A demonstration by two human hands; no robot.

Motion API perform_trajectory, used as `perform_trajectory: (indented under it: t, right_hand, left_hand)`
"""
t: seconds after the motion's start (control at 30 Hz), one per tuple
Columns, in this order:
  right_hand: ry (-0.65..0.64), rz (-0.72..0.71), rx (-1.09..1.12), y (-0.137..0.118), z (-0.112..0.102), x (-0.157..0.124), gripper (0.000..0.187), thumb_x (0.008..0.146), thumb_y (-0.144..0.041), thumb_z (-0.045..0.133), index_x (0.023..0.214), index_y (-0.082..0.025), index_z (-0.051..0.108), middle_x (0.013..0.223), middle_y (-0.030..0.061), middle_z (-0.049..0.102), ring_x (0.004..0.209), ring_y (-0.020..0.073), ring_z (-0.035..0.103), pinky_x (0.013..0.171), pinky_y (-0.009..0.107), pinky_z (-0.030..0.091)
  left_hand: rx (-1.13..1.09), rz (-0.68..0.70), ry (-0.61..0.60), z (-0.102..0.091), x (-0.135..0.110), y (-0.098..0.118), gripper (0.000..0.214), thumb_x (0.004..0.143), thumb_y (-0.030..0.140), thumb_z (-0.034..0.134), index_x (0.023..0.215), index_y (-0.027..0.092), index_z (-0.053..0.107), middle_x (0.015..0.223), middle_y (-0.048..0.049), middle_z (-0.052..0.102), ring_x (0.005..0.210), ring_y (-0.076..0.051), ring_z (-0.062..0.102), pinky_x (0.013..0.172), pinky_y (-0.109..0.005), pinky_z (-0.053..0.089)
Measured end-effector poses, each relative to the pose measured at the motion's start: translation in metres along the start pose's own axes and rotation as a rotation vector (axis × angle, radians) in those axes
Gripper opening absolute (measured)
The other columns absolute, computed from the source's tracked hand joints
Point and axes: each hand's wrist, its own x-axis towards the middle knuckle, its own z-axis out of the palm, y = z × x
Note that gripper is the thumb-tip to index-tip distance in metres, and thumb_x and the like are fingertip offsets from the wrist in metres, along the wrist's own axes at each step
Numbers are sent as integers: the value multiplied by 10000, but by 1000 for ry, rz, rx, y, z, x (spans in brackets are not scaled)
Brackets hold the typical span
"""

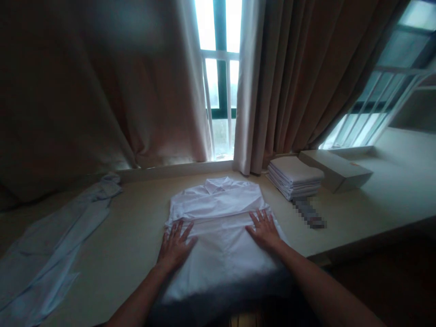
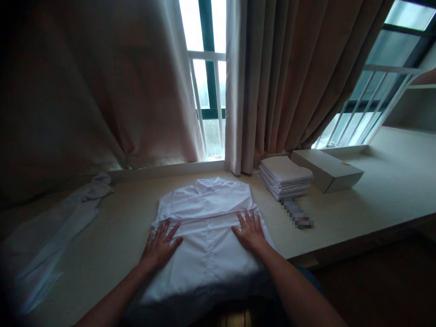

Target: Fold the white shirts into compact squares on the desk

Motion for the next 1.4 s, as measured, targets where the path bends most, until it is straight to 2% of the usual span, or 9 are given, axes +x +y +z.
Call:
perform_trajectory:
  t: [0.13, 0.37, 0.83, 0.93, 1.0, 1.07, 1.2, 1.3, 1.4]
  right_hand:
    - [-52, 6, -17, 0, -4, 19, 737, 911, -694, 217, 1527, -295, 144, 1603, 42, 53, 1457, 274, -50, 1122, 500, -113]
    - [-33, -27, -12, 1, -5, 42, 747, 906, -705, 210, 1527, -295, 151, 1603, 34, 61, 1456, 274, -51, 1122, 491, -110]
    - [-85, -17, 19, -1, -9, 73, 743, 909, -698, 216, 1528, -293, 147, 1601, 46, 71, 1458, 273, -33, 1126, 492, -103]
    - [-155, -24, 30, -1, -21, 73, 756, 907, -695, 229, 1529, -271, 156, 1600, 60, 68, 1459, 279, -27, 1132, 497, -73]
    - [-136, -48, 22, -1, -25, 62, 755, 915, -682, 224, 1530, -249, 161, 1600, 61, 64, 1460, 267, -32, 1138, 488, -62]
    - [-102, -98, 10, -1, -24, 40, 766, 914, -683, 224, 1530, -232, 165, 1599, 56, 60, 1460, 256, -47, 1142, 482, -67]
    - [-95, -175, 23, 1, -11, -18, 779, 894, -716, 223, 1528, -265, 171, 1598, 40, 61, 1458, 278, -52, 1139, 502, -66]
    - [-113, -167, 42, 0, -11, -43, 767, 897, -715, 203, 1526, -276, 174, 1596, 40, 79, 1459, 288, -26, 1141, 512, -46]
    - [-115, -161, 55, -2, -19, -47, 775, 894, -717, 227, 1517, -255, 229, 1588, 64, 137, 1459, 295, 31, 1144, 522, 2]
  left_hand:
    - [12, -7, -13, 1, 17, -3, 662, 884, 652, 261, 1484, 375, 215, 1607, -36, 104, 1467, -287, 76, 1134, -551, 57]
    - [9, -36, -36, 3, 44, -6, 692, 871, 680, 250, 1487, 369, 211, 1605, -49, 121, 1464, -299, 89, 1134, -553, 40]
    - [41, -28, -20, -1, 70, -3, 686, 884, 662, 235, 1490, 341, 213, 1602, -39, 128, 1464, -287, 94, 1141, -546, 41]
    - [84, -23, 21, -8, 57, 3, 648, 901, 604, 281, 1481, 315, 265, 1597, -46, 146, 1469, -279, 69, 1145, -548, 1]
    - [103, 31, 74, -9, 36, 5, 640, 907, 575, 302, 1483, 296, 270, 1597, -40, 139, 1471, -269, 57, 1151, -536, -14]
    - [91, 84, 82, -7, 7, 4, 649, 905, 583, 304, 1485, 295, 261, 1595, -32, 144, 1469, -265, 77, 1156, -529, 6]
    - [9, 74, -9, -2, -45, 1, 665, 888, 620, 313, 1481, 321, 267, 1584, -33, 202, 1458, -274, 146, 1149, -531, 84]
    - [-26, 61, -3, -7, -59, 1, 648, 890, 592, 335, 1463, 290, 336, 1563, -61, 270, 1446, -278, 190, 1147, -521, 105]
    - [-41, 10, 99, -18, -70, 0, 616, 893, 536, 352, 1385, 186, 473, 1491, -124, 398, 1407, -286, 279, 1137, -497, 162]
